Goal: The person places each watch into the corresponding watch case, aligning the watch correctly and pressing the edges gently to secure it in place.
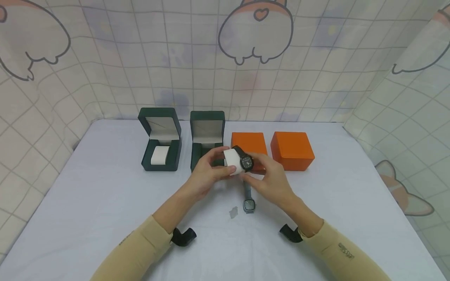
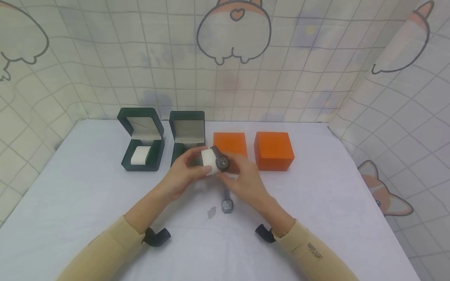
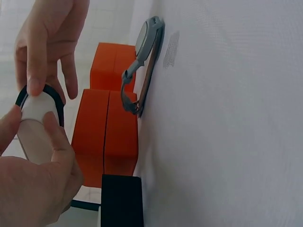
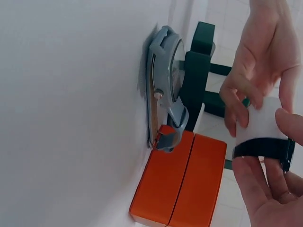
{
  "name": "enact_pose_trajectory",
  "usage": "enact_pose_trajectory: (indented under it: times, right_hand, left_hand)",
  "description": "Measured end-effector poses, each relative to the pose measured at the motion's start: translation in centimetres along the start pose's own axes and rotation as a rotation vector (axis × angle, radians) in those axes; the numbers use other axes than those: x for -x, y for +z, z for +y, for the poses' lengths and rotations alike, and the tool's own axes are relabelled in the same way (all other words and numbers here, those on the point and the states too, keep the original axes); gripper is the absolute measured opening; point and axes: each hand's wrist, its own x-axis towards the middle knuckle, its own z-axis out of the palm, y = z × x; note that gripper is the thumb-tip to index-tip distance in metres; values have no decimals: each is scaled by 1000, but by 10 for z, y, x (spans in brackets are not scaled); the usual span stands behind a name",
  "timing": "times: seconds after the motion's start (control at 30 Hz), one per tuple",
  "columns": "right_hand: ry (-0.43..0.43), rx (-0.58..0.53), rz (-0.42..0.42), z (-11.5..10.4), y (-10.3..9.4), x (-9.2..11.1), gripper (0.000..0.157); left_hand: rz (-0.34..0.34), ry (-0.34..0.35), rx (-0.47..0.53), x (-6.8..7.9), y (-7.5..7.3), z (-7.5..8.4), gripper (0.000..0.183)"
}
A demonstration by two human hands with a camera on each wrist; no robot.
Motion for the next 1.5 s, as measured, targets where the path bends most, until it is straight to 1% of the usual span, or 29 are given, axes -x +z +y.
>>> enact_pose_trajectory:
  times: [0.07, 0.2, 0.3, 0.5, 0.57, 0.67, 0.77, 0.93, 1.13, 1.23, 1.37, 1.5]
  right_hand:
    - [-10, 3, 8, 1, 2, 0, 61]
    - [-22, 49, 21, 0, 6, -1, 63]
    - [-13, 84, 21, -2, 6, -1, 65]
    - [3, 109, 24, -4, 6, -1, 64]
    - [6, 112, 25, -4, 6, -1, 63]
    - [10, 110, 21, -4, 6, -1, 62]
    - [20, 106, 10, -3, 7, -1, 62]
    - [61, 111, -23, -5, 8, -2, 64]
    - [120, 141, -64, -9, 9, -6, 74]
    - [144, 179, -69, -10, 10, -6, 77]
    - [151, 234, -68, -13, 12, -7, 75]
    - [129, 271, -79, -16, 15, -6, 72]
  left_hand:
    - [0, 1, 1, 0, 1, 0, 69]
    - [0, 11, 28, -1, 5, -1, 68]
    - [4, 10, 45, -1, 7, -2, 68]
    - [-6, -3, 58, -2, 7, -2, 68]
    - [-4, -12, 59, -3, 7, -1, 65]
    - [13, -24, 64, -5, 5, -2, 56]
    - [28, -29, 71, -6, 3, -2, 49]
    - [42, -36, 67, -6, 1, -4, 49]
    - [69, -45, 86, -7, 3, -6, 49]
    - [77, -42, 100, -7, 5, -7, 48]
    - [83, -32, 116, -7, 6, -8, 47]
    - [88, -24, 112, -7, 7, -7, 46]
